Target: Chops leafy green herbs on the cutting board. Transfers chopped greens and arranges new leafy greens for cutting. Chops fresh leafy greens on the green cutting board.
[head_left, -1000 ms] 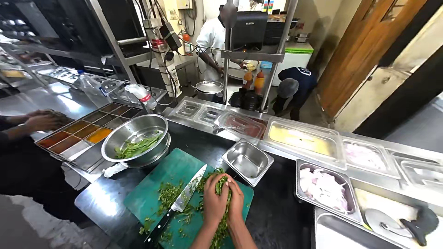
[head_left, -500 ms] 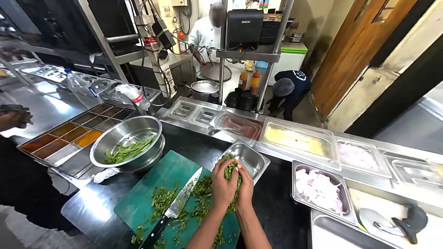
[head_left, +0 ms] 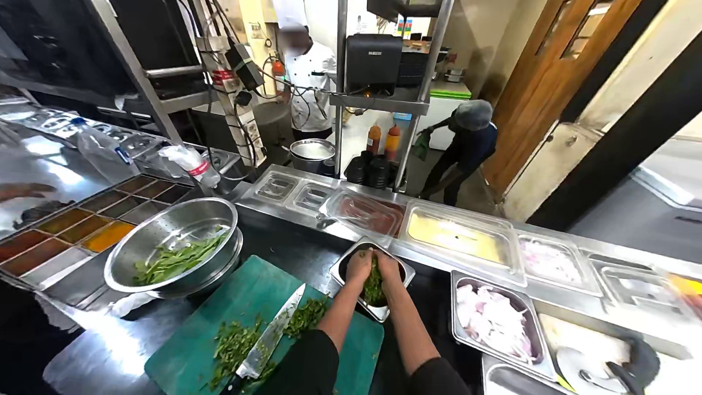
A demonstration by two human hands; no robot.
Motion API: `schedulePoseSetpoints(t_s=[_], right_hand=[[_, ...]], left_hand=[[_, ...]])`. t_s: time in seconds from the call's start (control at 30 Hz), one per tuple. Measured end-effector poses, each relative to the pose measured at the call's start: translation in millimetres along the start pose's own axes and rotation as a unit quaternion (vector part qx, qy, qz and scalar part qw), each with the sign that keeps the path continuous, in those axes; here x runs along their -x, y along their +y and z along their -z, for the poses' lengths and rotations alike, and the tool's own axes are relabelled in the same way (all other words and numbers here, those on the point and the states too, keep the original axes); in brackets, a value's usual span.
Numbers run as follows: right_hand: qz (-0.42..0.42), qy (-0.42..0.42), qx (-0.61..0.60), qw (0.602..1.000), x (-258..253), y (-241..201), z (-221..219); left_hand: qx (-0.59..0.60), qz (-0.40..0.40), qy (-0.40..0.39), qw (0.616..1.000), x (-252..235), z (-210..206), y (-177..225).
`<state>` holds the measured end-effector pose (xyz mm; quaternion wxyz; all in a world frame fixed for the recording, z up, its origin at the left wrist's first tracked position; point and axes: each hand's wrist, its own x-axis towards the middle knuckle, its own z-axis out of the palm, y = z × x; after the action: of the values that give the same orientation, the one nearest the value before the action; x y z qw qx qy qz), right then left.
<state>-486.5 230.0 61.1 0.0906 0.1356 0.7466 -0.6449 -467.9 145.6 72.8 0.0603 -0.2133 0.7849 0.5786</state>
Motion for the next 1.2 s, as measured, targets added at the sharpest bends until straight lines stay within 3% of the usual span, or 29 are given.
schedulePoseSetpoints(t_s=[0.07, 0.17, 0.2, 0.3, 0.37, 0.47, 0.53, 0.67, 0.77, 0.87, 0.97, 1.1, 1.2], right_hand=[[0.020, -0.081, 0.075, 0.994, 3, -3, 12], [0.117, -0.095, 0.213, 0.965, 8, 8, 27], [0.066, -0.128, 0.248, 0.958, 24, -10, 34], [0.160, -0.090, 0.227, 0.956, 25, 3, 38], [0.091, -0.094, 0.245, 0.961, 40, -10, 37], [0.151, -0.044, 0.289, 0.944, 44, -43, 33], [0.142, -0.092, 0.327, 0.930, 47, -34, 32], [0.168, -0.070, 0.327, 0.927, 52, -36, 27], [0.209, -0.065, 0.283, 0.934, 81, -36, 29], [0.271, -0.066, 0.174, 0.944, 137, -31, 33], [0.293, -0.072, 0.090, 0.949, 183, -1, 15], [0.253, -0.163, 0.168, 0.939, 206, 23, -8], [0.300, -0.143, 0.182, 0.925, 212, 19, -16]], left_hand=[[0.013, 0.018, -0.035, 0.999, -1, 5, 5], [-0.003, 0.008, -0.061, 0.998, 10, 21, 19], [-0.012, -0.001, -0.063, 0.998, 16, 26, 22], [-0.037, -0.026, -0.053, 0.998, 31, 35, 30], [-0.070, -0.039, -0.066, 0.995, 40, 40, 25], [-0.069, -0.067, -0.072, 0.993, 26, 46, 27], [-0.007, -0.066, -0.047, 0.997, 22, 44, 17], [0.017, -0.151, 0.025, 0.988, 11, 41, 3], [0.053, -0.193, 0.037, 0.979, 28, 49, -12], [0.133, -0.165, 0.042, 0.976, 73, 63, -18], [0.210, -0.122, 0.092, 0.966, 113, 70, -48], [0.205, -0.071, 0.120, 0.969, 136, 74, -101], [0.208, -0.060, 0.132, 0.967, 145, 82, -115]])
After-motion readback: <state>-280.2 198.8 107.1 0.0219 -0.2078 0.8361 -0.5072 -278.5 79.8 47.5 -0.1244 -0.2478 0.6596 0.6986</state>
